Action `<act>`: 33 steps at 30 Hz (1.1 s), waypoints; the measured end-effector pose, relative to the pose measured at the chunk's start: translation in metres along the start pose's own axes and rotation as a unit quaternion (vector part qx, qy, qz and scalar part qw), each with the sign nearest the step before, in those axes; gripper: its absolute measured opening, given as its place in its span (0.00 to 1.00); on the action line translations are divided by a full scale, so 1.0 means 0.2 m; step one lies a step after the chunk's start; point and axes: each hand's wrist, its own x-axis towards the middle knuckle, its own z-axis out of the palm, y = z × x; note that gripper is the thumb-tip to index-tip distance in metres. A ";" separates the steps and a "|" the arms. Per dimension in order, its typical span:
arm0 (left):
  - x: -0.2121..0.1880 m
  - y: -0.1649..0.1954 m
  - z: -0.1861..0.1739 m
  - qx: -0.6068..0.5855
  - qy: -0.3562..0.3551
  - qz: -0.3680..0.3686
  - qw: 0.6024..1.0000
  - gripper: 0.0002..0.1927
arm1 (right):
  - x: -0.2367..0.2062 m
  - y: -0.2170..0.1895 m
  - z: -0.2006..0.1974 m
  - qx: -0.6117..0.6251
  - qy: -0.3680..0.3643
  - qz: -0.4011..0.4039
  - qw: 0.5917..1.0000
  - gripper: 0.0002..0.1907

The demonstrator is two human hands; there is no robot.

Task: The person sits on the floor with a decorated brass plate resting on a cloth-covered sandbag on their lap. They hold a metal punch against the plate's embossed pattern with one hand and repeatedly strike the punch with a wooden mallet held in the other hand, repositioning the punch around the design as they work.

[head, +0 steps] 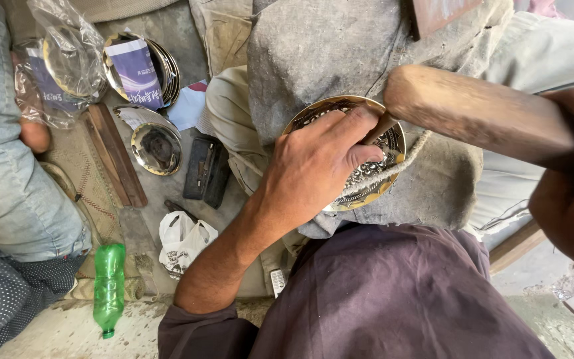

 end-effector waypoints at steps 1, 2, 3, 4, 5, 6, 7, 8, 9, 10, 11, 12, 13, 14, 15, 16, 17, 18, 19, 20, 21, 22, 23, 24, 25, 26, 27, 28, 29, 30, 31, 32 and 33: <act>0.00 0.00 0.00 -0.001 0.000 0.003 1.000 0.21 | -0.01 0.00 0.00 -0.001 -0.005 0.004 1.000 0.24; 0.00 -0.01 0.00 -0.001 0.000 0.006 1.000 0.21 | -0.02 0.00 -0.01 0.005 -0.007 0.003 1.000 0.24; 0.00 -0.01 0.00 -0.002 -0.002 0.008 1.000 0.21 | -0.03 0.00 -0.01 0.002 -0.014 0.013 1.000 0.24; -0.01 -0.01 0.00 -0.011 -0.001 0.004 1.000 0.20 | -0.04 -0.01 0.00 0.000 -0.014 0.010 1.000 0.24; -0.01 -0.01 0.01 -0.020 0.002 0.004 1.000 0.20 | -0.04 -0.01 -0.01 0.000 -0.015 0.012 1.000 0.24; -0.01 -0.01 0.02 -0.029 0.004 0.003 1.000 0.19 | -0.04 -0.01 0.00 0.000 -0.014 0.010 1.000 0.24; -0.01 -0.01 0.02 -0.021 0.008 0.011 1.000 0.19 | -0.05 -0.01 -0.01 0.003 -0.014 0.005 1.000 0.24; -0.03 -0.02 0.02 -0.012 0.013 0.017 1.000 0.20 | -0.05 -0.01 0.00 -0.001 -0.014 0.003 1.000 0.24; -0.03 -0.02 0.02 -0.004 0.020 0.023 1.000 0.20 | -0.05 -0.01 -0.01 -0.001 -0.018 0.006 1.000 0.24; -0.03 -0.03 0.03 -0.003 0.017 0.016 1.000 0.19 | -0.05 -0.01 -0.02 -0.004 -0.020 0.006 1.000 0.24; -0.03 -0.04 0.03 0.000 0.014 0.010 1.000 0.19 | -0.05 -0.02 -0.02 -0.003 -0.020 0.001 1.000 0.23; -0.03 -0.06 0.04 0.003 0.011 0.002 1.000 0.18 | -0.04 -0.02 -0.03 -0.005 -0.018 -0.002 1.000 0.23; -0.03 -0.07 0.03 -0.012 0.051 0.004 0.999 0.16 | -0.04 -0.01 -0.04 -0.003 -0.013 -0.014 1.000 0.23; -0.04 -0.09 0.02 -0.029 0.089 0.009 0.996 0.15 | -0.03 -0.02 -0.03 -0.006 -0.012 -0.017 1.000 0.23; -0.03 -0.10 0.03 -0.034 0.105 0.010 0.994 0.16 | -0.02 -0.02 -0.04 -0.007 -0.010 -0.020 1.000 0.23; -0.02 -0.11 0.03 -0.039 0.121 0.011 0.992 0.16 | -0.03 -0.02 -0.04 -0.010 -0.009 -0.020 1.000 0.23; -0.01 -0.12 0.04 -0.031 0.115 0.008 0.993 0.17 | -0.02 -0.02 -0.05 -0.011 -0.009 -0.022 1.000 0.23; 0.00 -0.12 0.05 -0.022 0.109 0.004 0.994 0.17 | -0.02 -0.02 -0.05 -0.013 -0.009 -0.025 1.000 0.23; 0.01 -0.11 0.06 -0.032 0.102 0.021 0.994 0.18 | -0.02 -0.02 -0.06 -0.015 -0.008 -0.028 0.999 0.23; 0.02 -0.10 0.07 -0.043 0.095 0.038 0.994 0.19 | -0.01 -0.02 -0.06 -0.015 -0.007 -0.032 0.999 0.23; 0.03 -0.09 0.08 -0.046 0.087 0.039 0.994 0.20 | -0.01 -0.02 -0.06 -0.016 -0.008 -0.034 0.999 0.23; 0.03 -0.08 0.08 -0.049 0.079 0.040 0.995 0.21 | -0.01 -0.02 -0.06 -0.016 -0.008 -0.037 0.999 0.23; 0.04 -0.08 0.08 -0.045 0.072 0.026 0.996 0.23 | 0.00 -0.02 -0.06 -0.017 -0.008 -0.040 0.999 0.23; 0.04 -0.07 0.08 -0.041 0.065 0.013 0.997 0.24 | 0.01 -0.02 -0.07 -0.017 -0.006 -0.044 0.999 0.23; 0.05 -0.07 0.08 -0.046 0.063 0.013 0.997 0.24 | 0.01 -0.02 -0.07 -0.017 -0.006 -0.047 0.999 0.23; 0.05 -0.06 0.07 -0.051 0.061 0.012 0.997 0.24 | 0.02 -0.03 -0.07 -0.016 -0.004 -0.050 0.999 0.23; 0.05 -0.06 0.07 -0.056 0.059 0.011 0.997 0.24 | 0.03 -0.03 -0.07 -0.016 -0.004 -0.053 0.998 0.23; 0.06 -0.05 0.07 -0.054 0.060 0.014 0.997 0.23 | 0.04 -0.03 -0.07 -0.019 -0.003 -0.057 0.998 0.23; 0.06 -0.05 0.06 -0.053 0.060 0.018 0.997 0.23 | 0.04 -0.03 -0.07 -0.020 -0.002 -0.060 0.998 0.23; 0.07 -0.05 0.06 -0.052 0.059 0.022 0.997 0.23 | 0.06 -0.03 -0.08 -0.021 -0.001 -0.064 0.998 0.22; 0.07 -0.05 0.07 -0.053 0.057 0.018 0.997 0.23 | 0.07 -0.03 -0.08 -0.021 0.001 -0.066 0.998 0.22; 0.07 -0.04 0.07 -0.054 0.055 0.014 0.997 0.23 | 0.08 -0.04 -0.08 -0.021 0.003 -0.070 0.997 0.22; 0.07 -0.04 0.07 -0.055 0.052 0.011 0.997 0.22 | 0.09 -0.04 -0.09 -0.021 0.002 -0.070 0.997 0.22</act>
